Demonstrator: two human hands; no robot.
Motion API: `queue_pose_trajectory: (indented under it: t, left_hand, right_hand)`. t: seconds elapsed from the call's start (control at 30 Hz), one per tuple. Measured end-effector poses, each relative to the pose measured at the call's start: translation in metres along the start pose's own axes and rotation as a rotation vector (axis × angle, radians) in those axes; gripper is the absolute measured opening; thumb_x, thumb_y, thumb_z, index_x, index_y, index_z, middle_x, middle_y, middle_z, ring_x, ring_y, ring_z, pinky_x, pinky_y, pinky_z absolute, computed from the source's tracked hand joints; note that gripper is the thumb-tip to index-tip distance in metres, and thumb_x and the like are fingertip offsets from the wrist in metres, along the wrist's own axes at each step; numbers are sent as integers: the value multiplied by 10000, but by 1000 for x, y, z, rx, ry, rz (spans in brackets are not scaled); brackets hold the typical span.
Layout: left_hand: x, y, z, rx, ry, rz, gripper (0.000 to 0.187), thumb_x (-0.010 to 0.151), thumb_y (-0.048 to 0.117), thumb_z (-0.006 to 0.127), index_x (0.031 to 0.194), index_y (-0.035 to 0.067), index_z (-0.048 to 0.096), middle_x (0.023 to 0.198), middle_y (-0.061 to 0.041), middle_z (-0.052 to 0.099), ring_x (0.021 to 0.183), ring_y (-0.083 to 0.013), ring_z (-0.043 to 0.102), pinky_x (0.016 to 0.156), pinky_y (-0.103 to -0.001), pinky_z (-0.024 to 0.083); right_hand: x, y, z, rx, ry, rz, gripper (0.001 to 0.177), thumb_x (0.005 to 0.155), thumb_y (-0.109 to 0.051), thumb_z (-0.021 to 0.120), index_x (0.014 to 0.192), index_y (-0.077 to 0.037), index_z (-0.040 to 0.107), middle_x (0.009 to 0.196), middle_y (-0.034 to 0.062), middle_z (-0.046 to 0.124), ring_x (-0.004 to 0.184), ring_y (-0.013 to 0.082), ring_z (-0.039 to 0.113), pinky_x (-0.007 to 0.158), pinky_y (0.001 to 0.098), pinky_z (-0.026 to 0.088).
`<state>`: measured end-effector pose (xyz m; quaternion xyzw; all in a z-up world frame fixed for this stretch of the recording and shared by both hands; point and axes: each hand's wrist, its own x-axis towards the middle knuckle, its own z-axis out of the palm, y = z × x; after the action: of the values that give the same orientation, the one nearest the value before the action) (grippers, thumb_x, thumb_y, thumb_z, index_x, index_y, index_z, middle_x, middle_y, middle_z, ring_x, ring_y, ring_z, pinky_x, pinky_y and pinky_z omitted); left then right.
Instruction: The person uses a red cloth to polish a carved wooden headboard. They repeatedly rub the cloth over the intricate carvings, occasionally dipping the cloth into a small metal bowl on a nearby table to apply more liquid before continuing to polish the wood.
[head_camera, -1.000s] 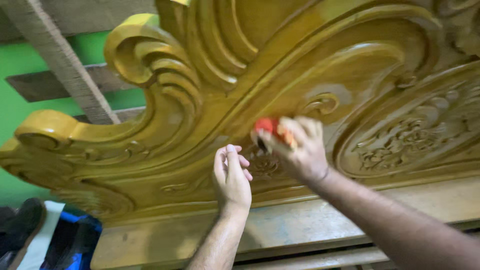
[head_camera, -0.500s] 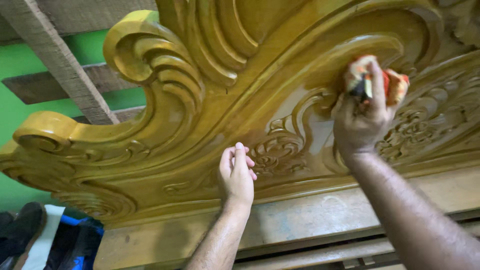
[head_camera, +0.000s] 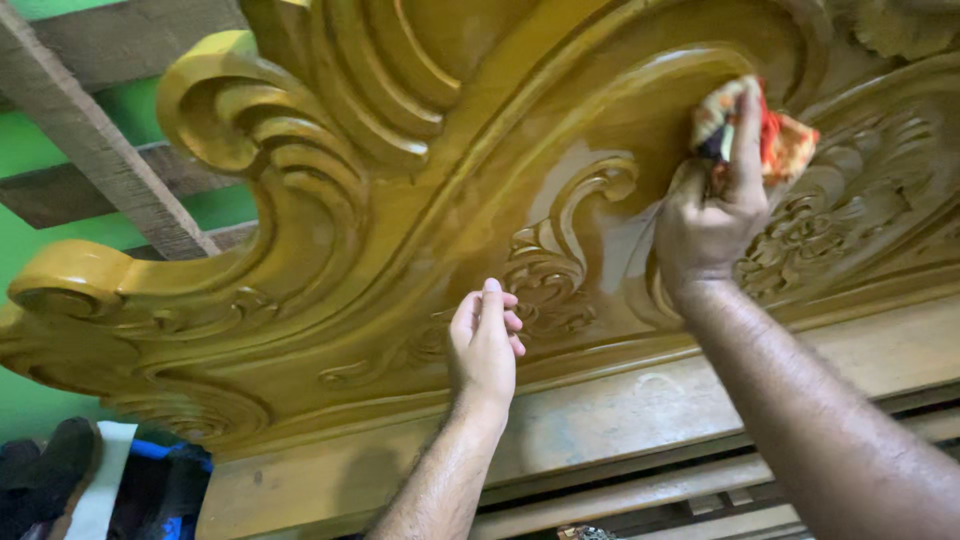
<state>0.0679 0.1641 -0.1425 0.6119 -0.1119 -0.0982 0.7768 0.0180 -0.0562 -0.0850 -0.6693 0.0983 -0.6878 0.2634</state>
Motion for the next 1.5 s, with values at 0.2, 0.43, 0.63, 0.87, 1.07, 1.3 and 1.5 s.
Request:
queue_pose_trajectory:
  t: [0.2, 0.43, 0.63, 0.87, 1.07, 1.3, 1.5]
  left_hand:
    - [-5, -10, 14, -51, 79, -27, 404, 1039, 400, 510, 872, 54, 635, 701, -26, 552, 504, -94, 473, 458, -261, 401]
    - [-25, -9, 20, 35, 192, -131, 388, 1022, 433, 519, 942, 73, 641, 720, -8, 550, 515, -87, 488, 462, -256, 389]
    - [-45, -27, -9, 39, 340, -279, 399, 993, 471, 523, 1012, 91, 643, 773, -3, 581, 534, -92, 493, 458, -255, 352]
    - [-49, -51, -70, -45, 423, -502, 455, 1017, 523, 465, 1114, 104, 615, 852, -15, 572, 632, -114, 508, 520, -275, 380]
    - [-25, -39, -126, -55, 342, -556, 482, 1015, 543, 453, 1137, 105, 612, 867, -19, 578, 634, -117, 513, 524, -279, 385]
    - [7, -20, -186, -14, 221, -547, 499, 1011, 553, 457, 1116, 92, 617, 821, -13, 580, 598, -108, 507, 506, -277, 376]
    - [25, -32, -166, 5, 43, -629, 524, 1002, 585, 441, 1100, 107, 631, 798, 3, 585, 582, -99, 516, 500, -265, 390]
  right_hand:
    - [-47, 29, -21, -328, -368, -683, 412, 855, -86, 794, 1209, -295, 792, 1195, 134, 532, 1156, 340, 507, 987, 450, 484]
    - [-116, 61, -39, -354, -686, -604, 562, 661, -133, 770, 1191, -319, 788, 1144, 106, 613, 1071, 320, 567, 932, 460, 511]
    - [-72, 71, -17, 50, -439, -203, 219, 971, -105, 776, 1129, -257, 768, 1125, 142, 593, 978, 229, 607, 760, 362, 484]
    - [-126, 34, -4, 82, -120, 187, 582, 933, 69, 585, 1509, 20, 518, 1422, 169, 530, 1344, 303, 529, 1186, 417, 401]
    - [-234, 31, 91, -134, 89, 1384, 550, 974, -198, 630, 1477, -87, 436, 1314, 134, 628, 1112, 256, 619, 982, 391, 454]
    - [-277, 28, 119, -8, 133, 1108, 628, 891, -11, 537, 1491, -117, 387, 1310, 61, 650, 1102, 195, 647, 967, 344, 491]
    - [-244, -42, 119, 238, 34, 1347, 276, 989, -14, 523, 1265, 4, 514, 979, 58, 594, 852, 205, 578, 771, 384, 501]
